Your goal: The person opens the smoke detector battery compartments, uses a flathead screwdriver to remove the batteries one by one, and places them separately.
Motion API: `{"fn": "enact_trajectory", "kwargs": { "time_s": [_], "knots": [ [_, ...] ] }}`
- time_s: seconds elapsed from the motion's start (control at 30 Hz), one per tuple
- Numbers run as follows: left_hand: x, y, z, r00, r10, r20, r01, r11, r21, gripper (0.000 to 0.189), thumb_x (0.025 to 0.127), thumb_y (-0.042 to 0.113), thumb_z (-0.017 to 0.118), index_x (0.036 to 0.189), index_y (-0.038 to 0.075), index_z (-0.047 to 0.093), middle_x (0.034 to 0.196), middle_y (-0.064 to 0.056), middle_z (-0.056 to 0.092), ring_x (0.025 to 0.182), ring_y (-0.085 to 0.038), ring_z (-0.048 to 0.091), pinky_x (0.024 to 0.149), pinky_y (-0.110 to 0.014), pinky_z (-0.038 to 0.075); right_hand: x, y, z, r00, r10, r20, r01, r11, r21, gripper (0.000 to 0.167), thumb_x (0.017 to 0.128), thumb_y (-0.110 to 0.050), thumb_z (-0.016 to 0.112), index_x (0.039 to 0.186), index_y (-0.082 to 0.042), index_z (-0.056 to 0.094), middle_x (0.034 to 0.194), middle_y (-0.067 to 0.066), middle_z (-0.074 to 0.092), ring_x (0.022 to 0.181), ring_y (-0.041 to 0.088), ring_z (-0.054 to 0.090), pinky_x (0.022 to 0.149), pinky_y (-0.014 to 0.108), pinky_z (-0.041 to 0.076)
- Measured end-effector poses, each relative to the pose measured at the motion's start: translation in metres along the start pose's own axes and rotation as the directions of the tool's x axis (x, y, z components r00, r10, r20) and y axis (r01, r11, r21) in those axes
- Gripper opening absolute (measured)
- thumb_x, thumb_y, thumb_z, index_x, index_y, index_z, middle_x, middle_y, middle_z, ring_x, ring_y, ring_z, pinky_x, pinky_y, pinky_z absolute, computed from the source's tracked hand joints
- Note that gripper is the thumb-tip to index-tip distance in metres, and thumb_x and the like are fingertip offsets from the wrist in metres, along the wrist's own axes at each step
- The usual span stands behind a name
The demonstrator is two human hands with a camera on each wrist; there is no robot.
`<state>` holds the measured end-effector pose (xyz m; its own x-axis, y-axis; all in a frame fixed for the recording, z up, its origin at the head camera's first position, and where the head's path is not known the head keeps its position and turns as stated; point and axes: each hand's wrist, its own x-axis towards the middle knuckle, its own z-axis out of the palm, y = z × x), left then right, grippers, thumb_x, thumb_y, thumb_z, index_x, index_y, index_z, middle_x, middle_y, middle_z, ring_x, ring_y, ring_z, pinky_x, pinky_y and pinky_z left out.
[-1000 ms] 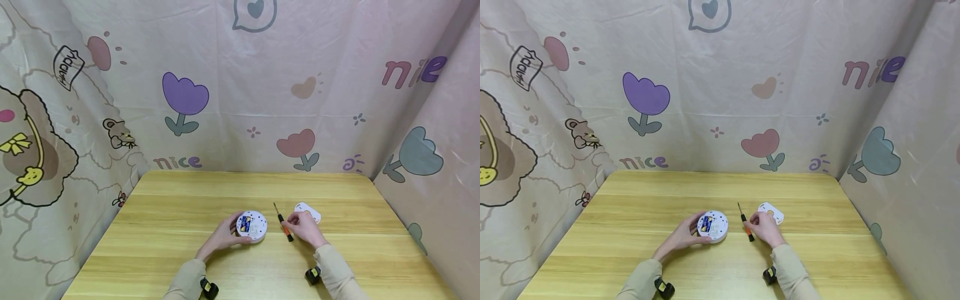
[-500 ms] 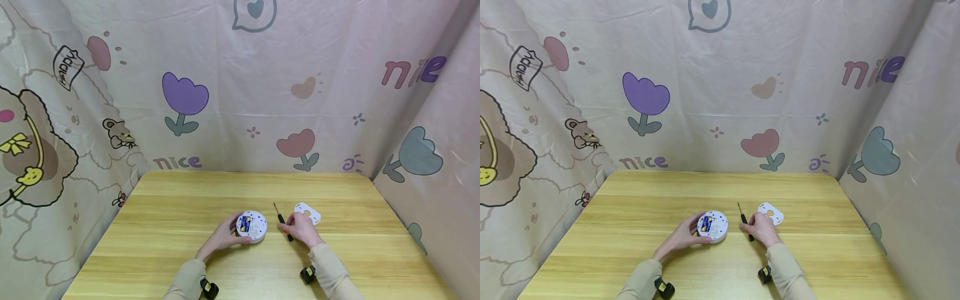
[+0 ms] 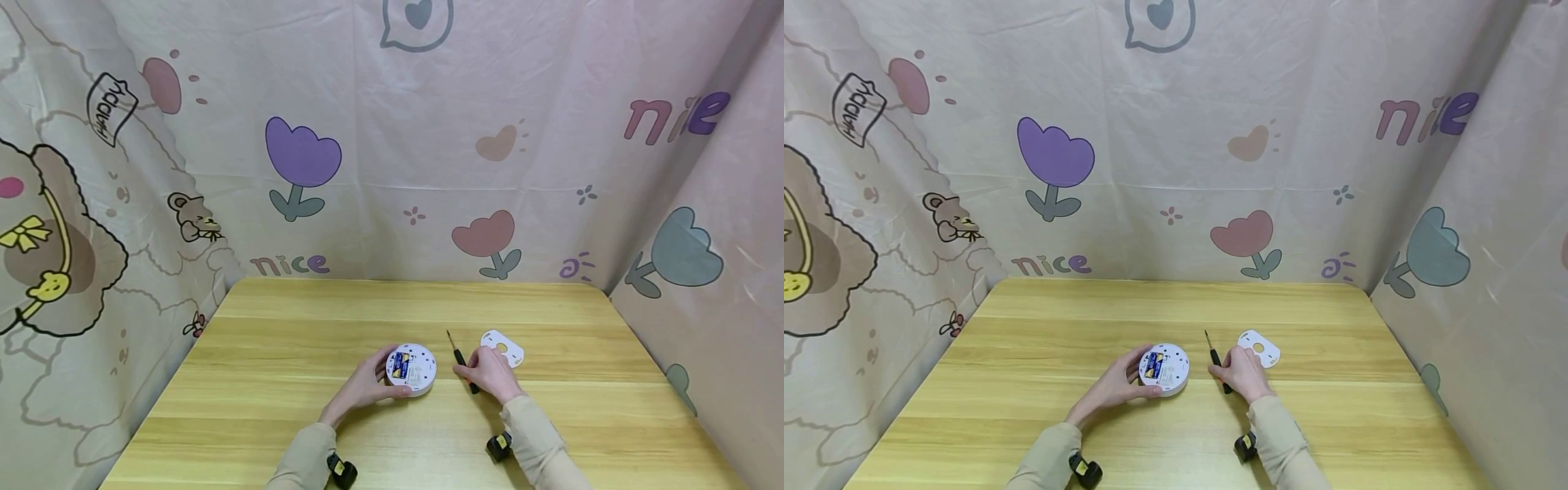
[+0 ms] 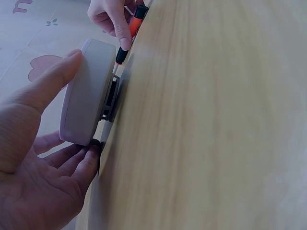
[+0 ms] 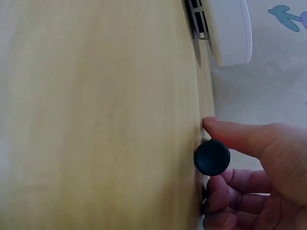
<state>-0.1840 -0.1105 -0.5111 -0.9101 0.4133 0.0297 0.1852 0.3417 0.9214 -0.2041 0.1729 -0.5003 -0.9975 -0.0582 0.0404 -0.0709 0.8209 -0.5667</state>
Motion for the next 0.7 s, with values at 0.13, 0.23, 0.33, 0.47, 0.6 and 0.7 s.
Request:
{"fn": "enact_trajectory", "kwargs": {
  "time_s": [0.13, 0.23, 0.33, 0.47, 0.6, 0.7],
  "knots": [
    [0.0001, -0.0002, -0.0002, 1.000, 0.002, 0.000, -0.002, 1.000, 0.002, 0.100, 0.077, 0.022, 0.088, 0.154, -0.005, 0.030, 0.156, -0.031, 0.036, 0.144, -0.047, 0.040, 0.119, -0.052, 0.037, -0.0005, 0.0003, 0.0013, 1.000, -0.001, -0.003, 0.001, 1.000, 0.002, 0.032, 0.082, -0.030, 0.083, 0.061, -0.014, 0.064, 0.052, -0.005, 0.061, 0.050, 0.011, 0.051, 0.048, 0.022, 0.037],
    [0.0000, 0.0002, -0.0004, 1.000, -0.001, -0.002, 0.001, 1.000, 0.004, 0.100, 0.077, 0.023, 0.088, 0.154, -0.005, 0.031, 0.156, -0.031, 0.036, 0.144, -0.047, 0.040, 0.119, -0.052, 0.037, -0.0006, 0.0001, 0.0018, 1.000, 0.001, -0.001, -0.001, 1.000, 0.008, 0.032, 0.083, -0.029, 0.082, 0.061, -0.014, 0.064, 0.051, -0.005, 0.060, 0.049, 0.011, 0.049, 0.048, 0.022, 0.036],
    [-0.0001, 0.0010, -0.0007, 1.000, -0.004, -0.003, 0.004, 1.000, 0.003, 0.100, 0.077, 0.023, 0.088, 0.154, -0.005, 0.031, 0.156, -0.031, 0.036, 0.144, -0.047, 0.040, 0.119, -0.052, 0.037, -0.0004, 0.0001, 0.0023, 1.000, -0.006, -0.003, 0.006, 1.000, 0.013, 0.032, 0.083, -0.027, 0.081, 0.061, -0.014, 0.064, 0.051, -0.005, 0.060, 0.048, 0.011, 0.048, 0.047, 0.022, 0.035],
    [-0.0002, 0.0024, -0.0010, 1.000, -0.009, 0.000, 0.009, 1.000, -0.013, 0.099, 0.077, 0.023, 0.088, 0.154, -0.005, 0.031, 0.156, -0.031, 0.036, 0.144, -0.047, 0.040, 0.119, -0.052, 0.037, 0.0003, 0.0009, 0.0026, 1.000, -0.010, -0.010, 0.010, 1.000, 0.021, 0.029, 0.084, -0.025, 0.080, 0.063, -0.012, 0.065, 0.054, -0.003, 0.060, 0.050, 0.011, 0.048, 0.048, 0.023, 0.036],
    [-0.0005, 0.0028, -0.0011, 1.000, -0.011, 0.003, 0.011, 1.000, -0.021, 0.099, 0.077, 0.022, 0.088, 0.154, -0.005, 0.031, 0.156, -0.031, 0.036, 0.144, -0.047, 0.039, 0.119, -0.053, 0.036, -0.0004, 0.0027, 0.0014, 1.000, 0.013, -0.007, -0.013, 0.999, 0.049, 0.026, 0.086, -0.024, 0.079, 0.068, -0.011, 0.065, 0.060, -0.001, 0.061, 0.054, 0.012, 0.049, 0.051, 0.023, 0.039],
    [-0.0008, 0.0026, -0.0008, 1.000, -0.009, 0.002, 0.009, 1.000, -0.015, 0.099, 0.077, 0.022, 0.088, 0.153, -0.005, 0.031, 0.156, -0.031, 0.036, 0.144, -0.048, 0.040, 0.119, -0.054, 0.036, -0.0012, 0.0043, 0.0001, 1.000, 0.021, -0.012, -0.020, 0.996, 0.082, 0.024, 0.086, -0.023, 0.078, 0.070, -0.010, 0.066, 0.061, 0.000, 0.062, 0.054, 0.012, 0.049, 0.050, 0.022, 0.038]
  ]
}}
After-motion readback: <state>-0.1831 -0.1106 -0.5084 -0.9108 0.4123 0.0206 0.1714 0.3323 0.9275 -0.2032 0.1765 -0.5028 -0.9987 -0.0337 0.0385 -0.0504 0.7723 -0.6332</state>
